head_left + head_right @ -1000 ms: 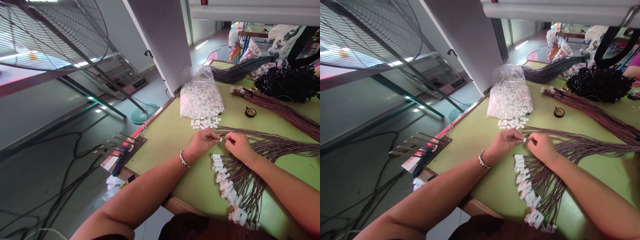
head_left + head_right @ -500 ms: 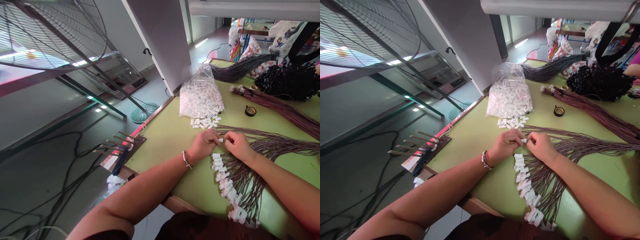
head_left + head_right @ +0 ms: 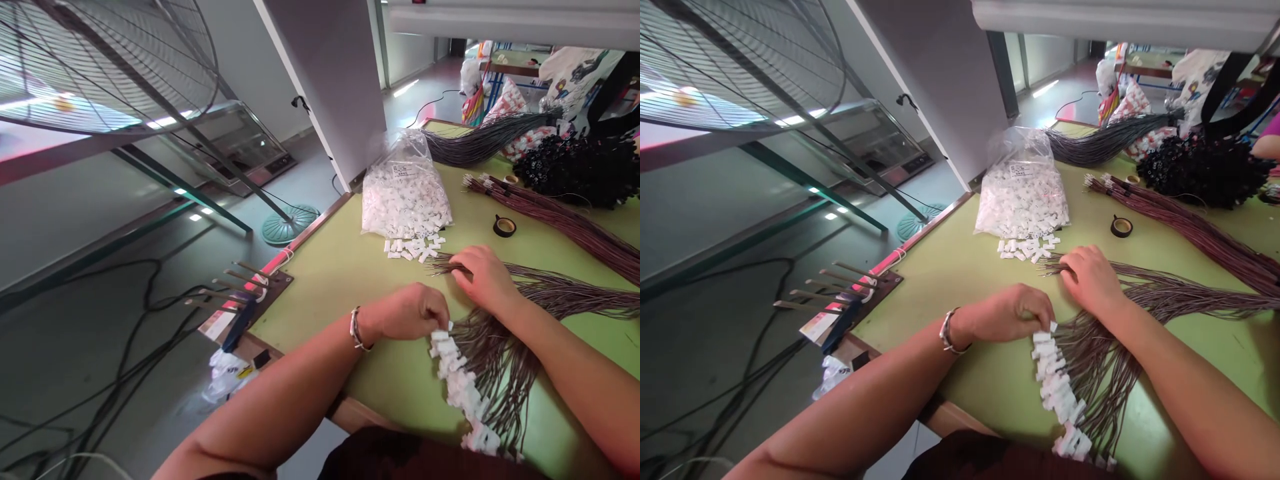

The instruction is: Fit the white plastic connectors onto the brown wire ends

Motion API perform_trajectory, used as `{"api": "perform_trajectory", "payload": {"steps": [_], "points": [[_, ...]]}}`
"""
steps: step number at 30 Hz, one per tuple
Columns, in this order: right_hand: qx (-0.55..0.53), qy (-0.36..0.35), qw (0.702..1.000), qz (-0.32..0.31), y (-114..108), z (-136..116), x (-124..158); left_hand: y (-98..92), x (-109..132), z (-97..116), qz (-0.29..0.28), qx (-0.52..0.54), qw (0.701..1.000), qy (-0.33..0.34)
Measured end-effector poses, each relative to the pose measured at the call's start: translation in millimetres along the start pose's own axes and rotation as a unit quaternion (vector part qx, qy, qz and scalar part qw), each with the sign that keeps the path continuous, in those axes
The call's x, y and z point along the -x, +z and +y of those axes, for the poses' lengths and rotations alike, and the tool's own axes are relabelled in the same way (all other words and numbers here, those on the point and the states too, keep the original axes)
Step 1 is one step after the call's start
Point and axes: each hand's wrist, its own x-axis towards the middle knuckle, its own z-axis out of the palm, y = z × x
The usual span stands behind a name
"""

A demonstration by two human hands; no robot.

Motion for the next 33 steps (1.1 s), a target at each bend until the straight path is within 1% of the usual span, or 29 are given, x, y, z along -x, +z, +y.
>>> {"api": "perform_trajectory", "payload": {"steps": [1, 2, 3, 4, 5, 6, 7, 8, 9, 10, 11, 13, 15, 16, 17, 18, 20, 21, 23, 26, 27, 29, 31, 33], "points": [[0.028, -0.006, 1.000, -0.003, 2.5, 0.8, -2.7, -3.5, 2.1, 2.2, -0.042, 0.006, 0.999, -0.003], [0.049, -0.007, 0.999, -0.010, 5.6, 1.0, -4.7, -7.0, 3.5, 2.9, -0.058, 0.006, 0.998, -0.009], [0.064, -0.004, 0.998, -0.022, 9.0, 0.6, -6.0, -10.4, 4.1, 1.9, -0.037, -0.004, 0.999, -0.021], [0.073, 0.002, 0.997, -0.034, 12.1, -0.3, -6.7, -13.4, 3.8, -0.7, 0.016, -0.027, 0.999, -0.039], [0.081, 0.009, 0.996, -0.043, 14.7, -1.6, -6.6, -16.1, 2.9, -4.7, 0.088, -0.062, 0.992, -0.060], [0.089, 0.014, 0.995, -0.052, 16.7, -3.1, -6.1, -18.2, 1.3, -9.7, 0.157, -0.104, 0.979, -0.082], [0.099, 0.016, 0.993, -0.061, 18.1, -4.7, -5.1, -20.0, -0.5, -15.3, 0.211, -0.146, 0.961, -0.102], [0.109, 0.012, 0.992, -0.067, 18.9, -6.3, -3.9, -21.6, -2.3, -20.9, 0.241, -0.179, 0.947, -0.118], [0.116, 0.003, 0.991, -0.072, 19.2, -7.5, -2.6, -23.4, -3.8, -26.2, 0.252, -0.199, 0.938, -0.129], [0.119, -0.009, 0.990, -0.074, 19.1, -8.5, -1.2, -25.6, -4.8, -30.9, 0.260, -0.208, 0.933, -0.137], [0.114, -0.020, 0.991, -0.070, 18.6, -8.9, 0.0, -28.2, -5.3, -34.7, 0.281, -0.207, 0.926, -0.146], [0.074, -0.028, 0.996, -0.043, 16.9, -8.7, 1.7, -34.2, -5.0, -39.5, 0.359, -0.191, 0.898, -0.170], [0.013, -0.001, 1.000, -0.003, 14.7, -7.5, 2.0, -38.4, -5.1, -41.2, 0.423, -0.163, 0.870, -0.194], [-0.017, 0.024, 0.999, 0.015, 13.7, -7.0, 1.7, -38.7, -6.1, -41.3, 0.435, -0.149, 0.864, -0.205], [-0.047, 0.051, 0.997, 0.031, 12.9, -6.7, 1.2, -37.6, -7.9, -40.9, 0.431, -0.141, 0.866, -0.210], [-0.076, 0.077, 0.993, 0.045, 12.5, -6.5, 0.7, -35.0, -10.7, -40.2, 0.414, -0.145, 0.874, -0.211], [-0.138, 0.114, 0.981, 0.077, 12.8, -6.5, -0.3, -27.0, -18.0, -38.0, 0.362, -0.188, 0.889, -0.208], [-0.168, 0.124, 0.974, 0.092, 13.4, -6.5, -0.6, -22.6, -21.8, -36.6, 0.334, -0.223, 0.892, -0.208], [-0.217, 0.137, 0.960, 0.109, 14.4, -5.9, -1.0, -15.2, -28.1, -33.7, 0.287, -0.291, 0.886, -0.217], [-0.259, 0.150, 0.950, 0.092, 14.0, -4.5, -0.8, -11.3, -31.3, -31.3, 0.247, -0.339, 0.877, -0.235], [-0.270, 0.153, 0.947, 0.081, 13.2, -4.1, -0.7, -11.6, -30.6, -31.4, 0.242, -0.338, 0.879, -0.234], [-0.291, 0.152, 0.942, 0.065, 11.3, -3.5, -0.5, -13.9, -27.1, -32.4, 0.252, -0.318, 0.887, -0.222], [-0.298, 0.148, 0.942, 0.052, 10.3, -3.2, -0.6, -17.3, -21.3, -33.2, 0.282, -0.289, 0.891, -0.208], [-0.291, 0.145, 0.945, 0.036, 11.2, -3.3, -1.0, -21.7, -14.7, -32.1, 0.323, -0.242, 0.890, -0.210]]}}
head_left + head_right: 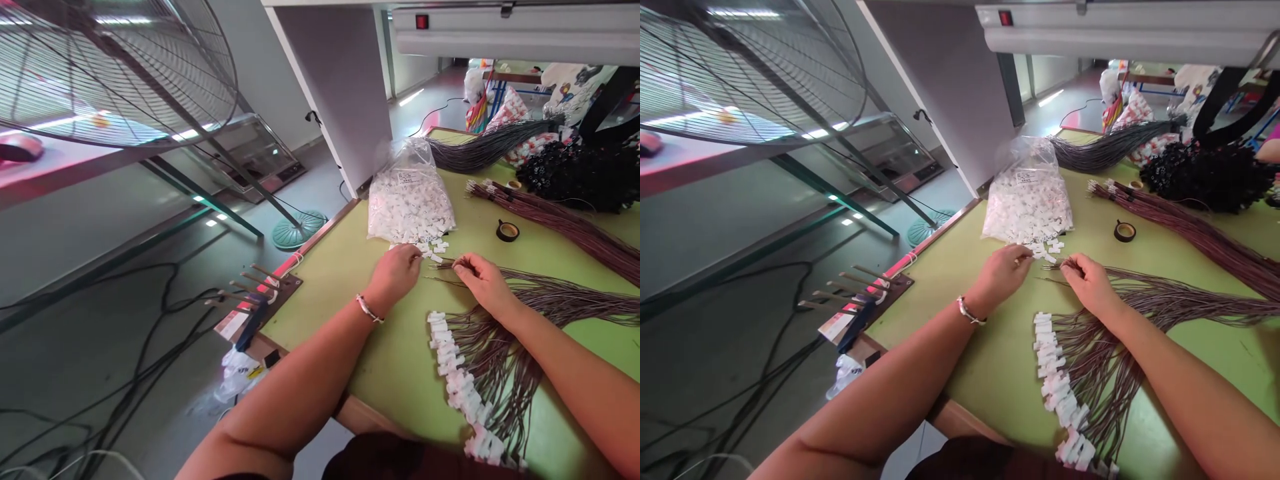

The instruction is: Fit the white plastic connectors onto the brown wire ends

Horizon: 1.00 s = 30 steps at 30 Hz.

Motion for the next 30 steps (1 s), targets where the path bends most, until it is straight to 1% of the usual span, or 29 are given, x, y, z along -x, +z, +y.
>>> {"api": "perform_trajectory", "payload": {"steps": [3, 5, 7, 9, 11, 14, 16, 18, 20, 21, 23, 27, 30], "points": [[0.067, -0.006, 0.997, -0.030, 5.8, 1.3, -0.1, -13.1, 1.7, -2.7, 0.033, 0.112, 0.991, -0.070], [0.151, -0.041, 0.986, -0.050, 11.2, 1.7, 1.0, -21.6, 1.3, -2.7, 0.041, 0.201, 0.972, -0.113], [0.226, -0.076, 0.969, -0.065, 15.8, 1.8, 2.5, -27.3, 0.3, -2.1, 0.024, 0.290, 0.945, -0.147], [0.255, -0.082, 0.961, -0.067, 18.0, 1.8, 3.2, -29.1, 0.0, -1.1, -0.010, 0.363, 0.916, -0.173], [0.243, -0.070, 0.966, -0.056, 17.3, 2.0, 2.6, -27.0, 1.0, 0.7, -0.038, 0.401, 0.895, -0.192], [0.189, -0.070, 0.979, -0.015, 12.7, 0.8, 0.6, -19.6, 4.6, 4.4, -0.059, 0.410, 0.887, -0.206], [0.143, -0.070, 0.987, 0.007, 9.3, -1.5, 0.7, -13.9, 7.2, 6.8, -0.078, 0.430, 0.874, -0.212], [0.109, -0.049, 0.993, 0.007, 7.0, -4.4, 2.7, -9.0, 9.1, 8.6, -0.107, 0.468, 0.848, -0.224], [0.096, -0.027, 0.995, 0.002, 5.9, -7.1, 5.5, -5.8, 10.3, 9.6, -0.132, 0.508, 0.817, -0.238], [0.098, -0.024, 0.995, 0.004, 5.7, -8.0, 6.8, -5.0, 10.6, 9.9, -0.142, 0.524, 0.804, -0.243], [0.102, -0.040, 0.994, 0.017, 5.2, -9.0, 8.2, -4.4, 10.9, 10.3, -0.158, 0.545, 0.785, -0.248], [0.101, -0.086, 0.990, 0.042, 4.2, -6.9, 7.2, -5.5, 11.0, 10.5, -0.176, 0.561, 0.771, -0.246], [0.105, -0.098, 0.988, 0.052, 4.4, -4.1, 6.3, -6.2, 11.2, 10.1, -0.181, 0.572, 0.764, -0.237]]}}
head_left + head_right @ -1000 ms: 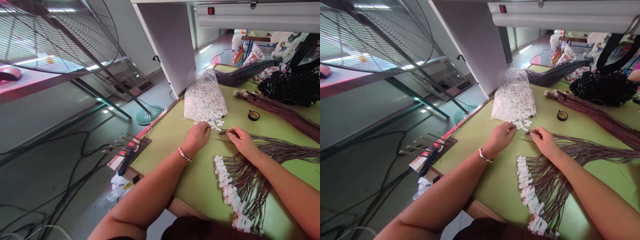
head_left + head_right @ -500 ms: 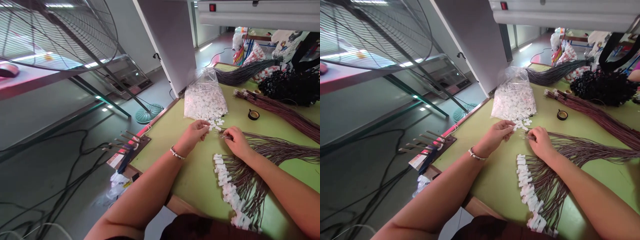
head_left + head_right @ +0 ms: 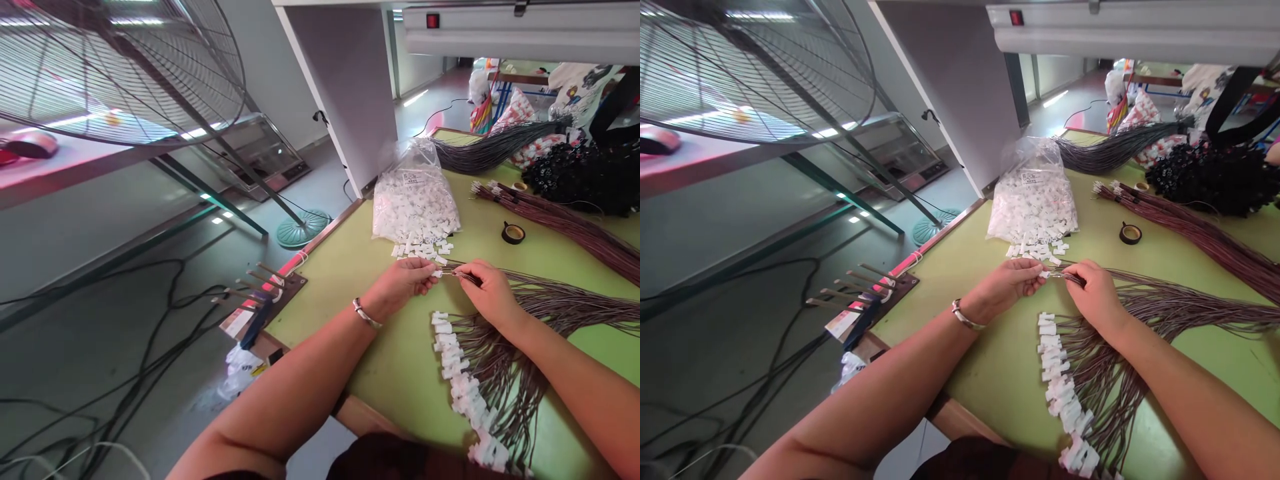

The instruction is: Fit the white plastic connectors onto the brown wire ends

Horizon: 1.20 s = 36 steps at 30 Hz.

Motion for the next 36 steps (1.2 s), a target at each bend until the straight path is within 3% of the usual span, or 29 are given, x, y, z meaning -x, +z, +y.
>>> {"api": "perform_trajectory", "payload": {"steps": [10, 14, 19, 28, 36], "points": [[0.023, -0.019, 1.000, 0.002, 1.0, -1.9, 4.2, 1.8, -2.5, -7.4, 0.031, -0.039, 0.998, 0.036], [0.021, -0.046, 0.999, -0.007, 0.1, -7.9, 6.2, 9.8, -0.6, -11.1, -0.011, 0.054, 0.998, -0.007], [0.068, -0.107, 0.992, -0.005, 0.6, -10.6, 10.0, 17.4, 1.9, -15.3, -0.044, 0.078, 0.996, 0.004], [0.052, -0.022, 0.998, -0.002, 0.0, -7.4, 10.6, 16.8, 1.7, -15.0, -0.020, 0.040, 0.999, 0.027], [0.076, -0.039, 0.996, -0.031, 1.2, -8.1, 11.6, 17.1, 1.3, -16.6, -0.022, -0.063, 0.997, 0.045]]}}
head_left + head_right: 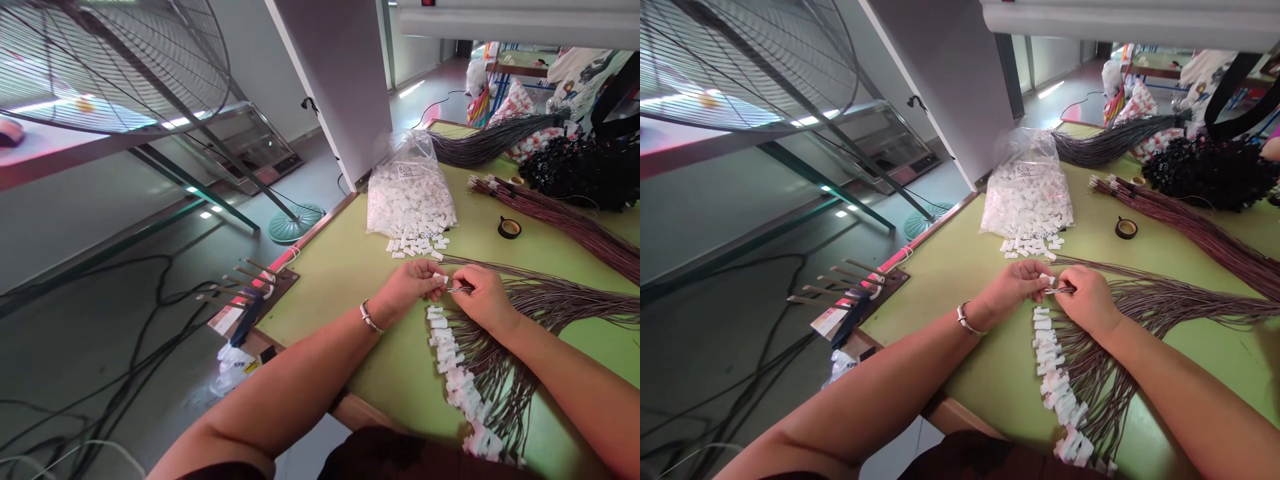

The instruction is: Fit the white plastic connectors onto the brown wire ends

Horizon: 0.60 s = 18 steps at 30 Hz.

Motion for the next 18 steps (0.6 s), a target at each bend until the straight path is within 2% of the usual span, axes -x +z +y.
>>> {"api": "perform_trajectory", "payload": {"steps": [7, 11, 13, 16, 18], "points": [[0.068, -0.049, 0.996, 0.007, 4.3, 1.1, 3.9, 6.7, -1.1, -6.0, 0.006, -0.044, 0.999, 0.003], [0.063, -0.038, 0.997, 0.002, 4.3, 0.9, 2.8, 8.3, -3.3, -8.2, 0.017, -0.072, 0.997, 0.002], [0.033, -0.016, 0.999, -0.013, 3.6, 2.4, 1.1, 4.6, -2.9, -6.3, 0.026, -0.132, 0.991, 0.011], [-0.076, 0.044, 0.996, -0.028, 2.3, 7.1, -2.4, -7.2, 1.3, 1.5, 0.035, -0.290, 0.955, 0.058], [-0.169, 0.101, 0.980, -0.023, 1.9, 11.0, -4.7, -15.8, 4.4, 8.6, 0.002, -0.387, 0.917, 0.099]]}}
